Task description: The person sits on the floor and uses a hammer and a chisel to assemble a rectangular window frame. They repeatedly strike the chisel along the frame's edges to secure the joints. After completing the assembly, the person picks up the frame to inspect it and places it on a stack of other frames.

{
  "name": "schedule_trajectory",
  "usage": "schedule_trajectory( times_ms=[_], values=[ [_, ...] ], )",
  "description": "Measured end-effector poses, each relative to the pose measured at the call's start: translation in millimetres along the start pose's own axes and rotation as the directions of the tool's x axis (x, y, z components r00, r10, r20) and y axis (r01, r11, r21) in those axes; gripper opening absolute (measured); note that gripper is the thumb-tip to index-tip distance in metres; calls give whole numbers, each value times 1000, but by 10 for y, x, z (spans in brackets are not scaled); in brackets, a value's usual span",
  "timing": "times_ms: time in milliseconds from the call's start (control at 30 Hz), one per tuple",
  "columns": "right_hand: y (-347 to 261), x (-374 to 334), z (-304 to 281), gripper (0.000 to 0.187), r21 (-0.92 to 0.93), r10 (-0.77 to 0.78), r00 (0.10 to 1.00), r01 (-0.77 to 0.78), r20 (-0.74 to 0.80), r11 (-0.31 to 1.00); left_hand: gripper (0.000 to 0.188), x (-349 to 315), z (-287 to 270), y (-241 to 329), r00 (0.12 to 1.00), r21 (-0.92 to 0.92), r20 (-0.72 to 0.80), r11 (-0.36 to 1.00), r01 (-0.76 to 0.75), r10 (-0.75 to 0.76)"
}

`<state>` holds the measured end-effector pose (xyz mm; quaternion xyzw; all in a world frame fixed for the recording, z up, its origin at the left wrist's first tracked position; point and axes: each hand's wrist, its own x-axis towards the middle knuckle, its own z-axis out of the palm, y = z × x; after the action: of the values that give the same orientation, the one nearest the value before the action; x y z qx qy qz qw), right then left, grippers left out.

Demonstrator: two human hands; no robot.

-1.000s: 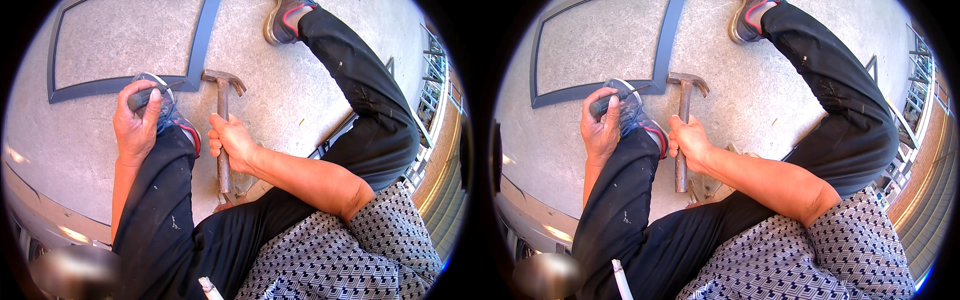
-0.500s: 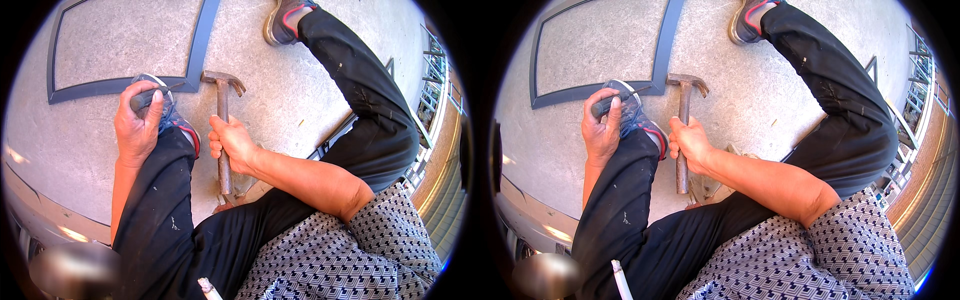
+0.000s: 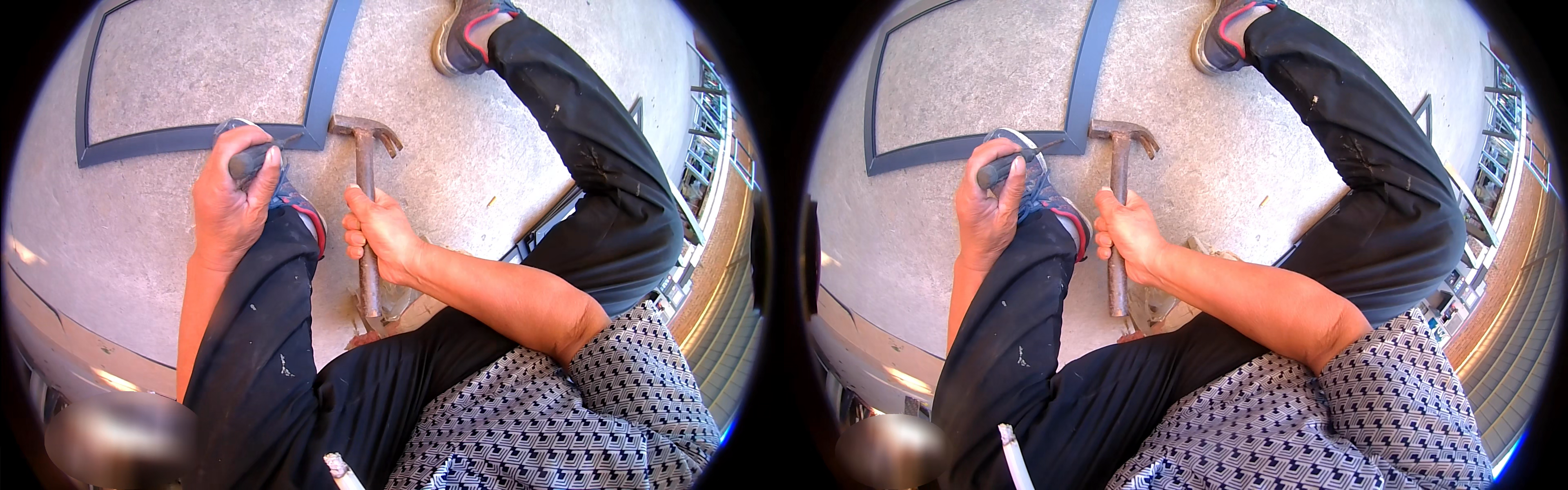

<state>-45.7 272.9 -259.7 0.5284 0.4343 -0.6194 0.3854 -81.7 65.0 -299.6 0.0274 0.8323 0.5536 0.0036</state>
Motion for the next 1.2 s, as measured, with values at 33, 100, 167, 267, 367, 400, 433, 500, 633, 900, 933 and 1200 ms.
schedule_trajectory(
  times_ms=[33,100,167,267,367,400,433,500,633,900,933,1200],
  values=[
    [-6,-12,-10,28,-2,2,1000,-2,-6,1000,21,23,8,2,1000,-4,5,1000,-24,24],
    [-31,-34,-41,29,-50,-9,999,7,-32,999,22,70,31,3,997,-14,9,997,-75,76],
    [-71,-57,-97,32,-143,-36,997,26,-65,989,20,83,50,53,994,-6,62,996,-88,89],
    [-115,-208,-262,30,-324,-214,976,187,-47,927,19,118,90,122,988,-43,133,996,-72,77],
    [-83,-223,-525,29,-598,-591,802,515,85,614,19,133,116,96,974,-38,161,987,-157,161],
    [-114,-275,-569,26,-716,-728,674,568,122,406,19,133,114,100,971,-32,179,987,-157,160],
    [-168,-319,-606,25,-728,-755,636,593,161,344,19,133,110,105,968,-25,197,987,-156,158],
    [-302,-449,-604,25,-741,-795,557,634,240,220,17,141,121,125,964,-51,230,991,-124,133],
    [-490,-823,-583,25,-761,-735,560,642,383,92,18,164,152,118,947,-72,287,989,-127,143],
    [-513,-1059,-752,41,-727,-564,517,644,644,-240,26,166,240,59,946,-128,247,975,-183,210],
    [-489,-1036,-798,36,-772,-552,571,586,608,-246,25,162,240,56,947,-126,246,975,-182,208],
    [-552,-1170,-729,21,-536,-613,235,759,755,-370,26,143,255,58,946,-151,229,969,-197,228]
  ],
)
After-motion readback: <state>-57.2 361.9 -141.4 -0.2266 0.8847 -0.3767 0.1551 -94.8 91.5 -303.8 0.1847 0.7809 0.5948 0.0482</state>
